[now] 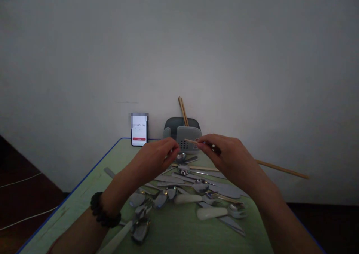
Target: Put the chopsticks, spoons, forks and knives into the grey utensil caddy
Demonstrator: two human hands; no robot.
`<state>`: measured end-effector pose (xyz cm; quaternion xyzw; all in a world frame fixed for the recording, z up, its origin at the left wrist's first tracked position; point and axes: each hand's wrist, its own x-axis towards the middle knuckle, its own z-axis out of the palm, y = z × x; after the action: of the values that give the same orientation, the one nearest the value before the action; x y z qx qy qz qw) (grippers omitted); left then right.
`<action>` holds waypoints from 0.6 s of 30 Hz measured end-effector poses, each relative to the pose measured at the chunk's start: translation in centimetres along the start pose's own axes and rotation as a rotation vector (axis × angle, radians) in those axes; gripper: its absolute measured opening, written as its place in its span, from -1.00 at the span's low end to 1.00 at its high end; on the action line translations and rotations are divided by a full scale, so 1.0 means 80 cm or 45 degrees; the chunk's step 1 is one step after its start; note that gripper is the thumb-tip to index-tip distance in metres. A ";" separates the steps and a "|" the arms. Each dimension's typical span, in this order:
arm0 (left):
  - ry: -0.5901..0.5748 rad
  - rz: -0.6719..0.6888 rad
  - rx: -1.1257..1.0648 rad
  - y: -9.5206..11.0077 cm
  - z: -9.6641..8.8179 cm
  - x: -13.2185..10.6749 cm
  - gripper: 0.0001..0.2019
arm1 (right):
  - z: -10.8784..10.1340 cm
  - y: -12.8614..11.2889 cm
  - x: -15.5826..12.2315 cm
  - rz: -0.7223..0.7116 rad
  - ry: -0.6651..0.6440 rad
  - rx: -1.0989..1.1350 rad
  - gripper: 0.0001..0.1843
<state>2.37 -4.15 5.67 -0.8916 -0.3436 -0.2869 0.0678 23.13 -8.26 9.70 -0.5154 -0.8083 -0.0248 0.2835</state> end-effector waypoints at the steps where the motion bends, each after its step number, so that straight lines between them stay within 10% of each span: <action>1: 0.001 0.015 -0.020 -0.001 0.000 0.000 -0.88 | 0.001 0.001 0.000 -0.002 0.002 0.007 -0.80; 11: -0.059 -0.017 -0.061 -0.002 -0.001 -0.001 -0.86 | 0.001 -0.001 0.002 -0.129 0.148 0.297 -0.87; 18: -0.123 -0.112 -0.110 0.006 -0.005 0.000 -0.75 | 0.006 0.013 0.009 0.118 0.661 0.800 -0.93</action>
<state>2.49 -4.61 6.04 -0.8906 -0.3724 -0.2610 -0.0001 23.59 -6.99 9.40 -0.4164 -0.6540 0.1070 0.6225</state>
